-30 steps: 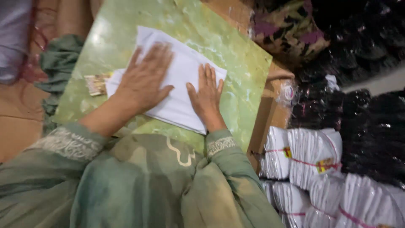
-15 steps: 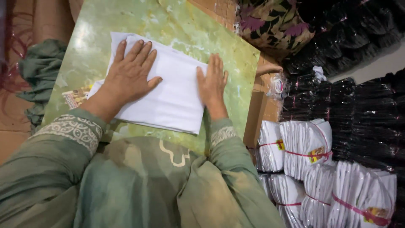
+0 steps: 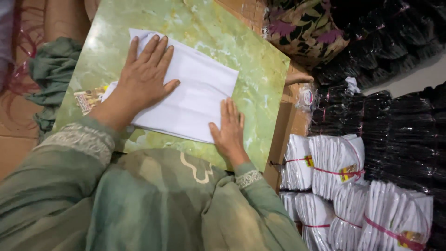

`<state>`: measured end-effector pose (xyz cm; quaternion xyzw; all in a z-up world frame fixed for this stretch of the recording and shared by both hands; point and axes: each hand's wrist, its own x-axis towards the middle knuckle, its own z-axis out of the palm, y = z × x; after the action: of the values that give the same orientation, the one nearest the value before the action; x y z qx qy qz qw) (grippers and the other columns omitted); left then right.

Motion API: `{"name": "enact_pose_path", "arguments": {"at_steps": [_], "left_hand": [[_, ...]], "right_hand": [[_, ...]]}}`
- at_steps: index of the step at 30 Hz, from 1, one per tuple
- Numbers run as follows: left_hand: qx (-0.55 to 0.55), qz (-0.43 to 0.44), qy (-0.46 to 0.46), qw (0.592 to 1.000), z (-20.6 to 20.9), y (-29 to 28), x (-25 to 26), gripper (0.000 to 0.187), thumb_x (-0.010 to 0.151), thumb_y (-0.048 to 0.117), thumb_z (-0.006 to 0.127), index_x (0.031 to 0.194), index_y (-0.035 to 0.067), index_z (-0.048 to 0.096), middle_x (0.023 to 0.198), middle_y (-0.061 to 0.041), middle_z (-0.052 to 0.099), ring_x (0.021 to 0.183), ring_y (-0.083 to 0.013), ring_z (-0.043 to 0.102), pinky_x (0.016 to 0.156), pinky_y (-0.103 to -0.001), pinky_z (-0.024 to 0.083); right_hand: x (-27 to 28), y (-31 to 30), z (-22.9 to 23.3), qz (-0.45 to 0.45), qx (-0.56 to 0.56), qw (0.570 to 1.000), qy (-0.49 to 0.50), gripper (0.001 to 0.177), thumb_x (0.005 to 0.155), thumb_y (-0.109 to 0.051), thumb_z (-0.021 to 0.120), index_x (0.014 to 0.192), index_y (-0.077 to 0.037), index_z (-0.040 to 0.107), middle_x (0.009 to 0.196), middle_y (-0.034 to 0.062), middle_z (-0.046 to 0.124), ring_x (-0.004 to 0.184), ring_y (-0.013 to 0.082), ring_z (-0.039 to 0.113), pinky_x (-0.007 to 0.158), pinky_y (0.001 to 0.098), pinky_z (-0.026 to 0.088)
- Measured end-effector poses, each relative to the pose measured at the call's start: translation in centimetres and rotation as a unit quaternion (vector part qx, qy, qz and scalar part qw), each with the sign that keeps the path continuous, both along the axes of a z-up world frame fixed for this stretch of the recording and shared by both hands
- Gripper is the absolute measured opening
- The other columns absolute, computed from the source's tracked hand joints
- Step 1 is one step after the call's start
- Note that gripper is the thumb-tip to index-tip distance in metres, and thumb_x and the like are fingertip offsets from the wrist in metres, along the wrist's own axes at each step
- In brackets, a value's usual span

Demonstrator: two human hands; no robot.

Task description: Folding white t-shirts using a cardboard template

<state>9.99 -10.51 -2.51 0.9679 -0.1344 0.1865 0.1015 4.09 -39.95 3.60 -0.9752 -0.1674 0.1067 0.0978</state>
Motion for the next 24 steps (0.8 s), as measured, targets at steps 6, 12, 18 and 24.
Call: {"name": "enact_pose_path", "arguments": {"at_steps": [6, 12, 18, 24], "left_hand": [[0.022, -0.031, 0.096, 0.995, 3.8, 0.0, -7.2, 0.088, 0.09, 0.069, 0.05, 0.16, 0.017, 0.045, 0.167, -0.006, 0.044, 0.156, -0.0237, 0.035, 0.129, -0.055, 0.016], [0.032, -0.035, 0.103, 0.994, 2.4, -0.2, -8.7, 0.087, 0.09, 0.072, 0.046, 0.158, 0.019, 0.044, 0.168, -0.002, 0.04, 0.157, -0.0191, 0.029, 0.129, -0.052, 0.015], [-0.043, -0.062, 0.069, 0.995, 2.2, -2.3, -5.0, 0.089, 0.09, 0.067, 0.052, 0.161, 0.015, 0.039, 0.167, -0.007, 0.04, 0.158, -0.0213, 0.027, 0.129, -0.055, 0.013], [-0.025, 0.005, 0.12, 0.992, 0.7, 2.9, 0.1, 0.084, 0.099, 0.07, 0.04, 0.162, 0.014, 0.042, 0.17, -0.006, 0.038, 0.16, -0.0231, 0.023, 0.128, -0.056, 0.009]], "right_hand": [[-0.2, -3.2, -3.1, -0.006, 0.015, 0.998, -0.061, 0.086, 0.102, -0.059, 0.038, 0.166, -0.006, 0.016, 0.169, 0.0259, 0.019, 0.156, 0.0438, 0.017, 0.119, 0.0691, 0.011], [-0.1, 2.9, -3.5, 0.138, -0.048, 0.988, -0.043, 0.093, 0.095, -0.066, 0.045, 0.164, -0.007, 0.025, 0.169, 0.0262, 0.021, 0.157, 0.0434, 0.019, 0.119, 0.0714, 0.014], [-0.3, 3.1, -3.5, 0.144, -0.022, 0.986, -0.086, 0.09, 0.099, -0.072, 0.035, 0.163, -0.01, 0.028, 0.17, 0.0207, 0.022, 0.158, 0.0386, 0.018, 0.123, 0.0619, 0.013], [0.2, 2.7, -4.5, 0.145, -0.023, 0.985, -0.087, 0.09, 0.098, -0.071, 0.038, 0.164, -0.01, 0.027, 0.17, 0.0204, 0.021, 0.158, 0.0388, 0.017, 0.123, 0.0608, 0.013]]}}
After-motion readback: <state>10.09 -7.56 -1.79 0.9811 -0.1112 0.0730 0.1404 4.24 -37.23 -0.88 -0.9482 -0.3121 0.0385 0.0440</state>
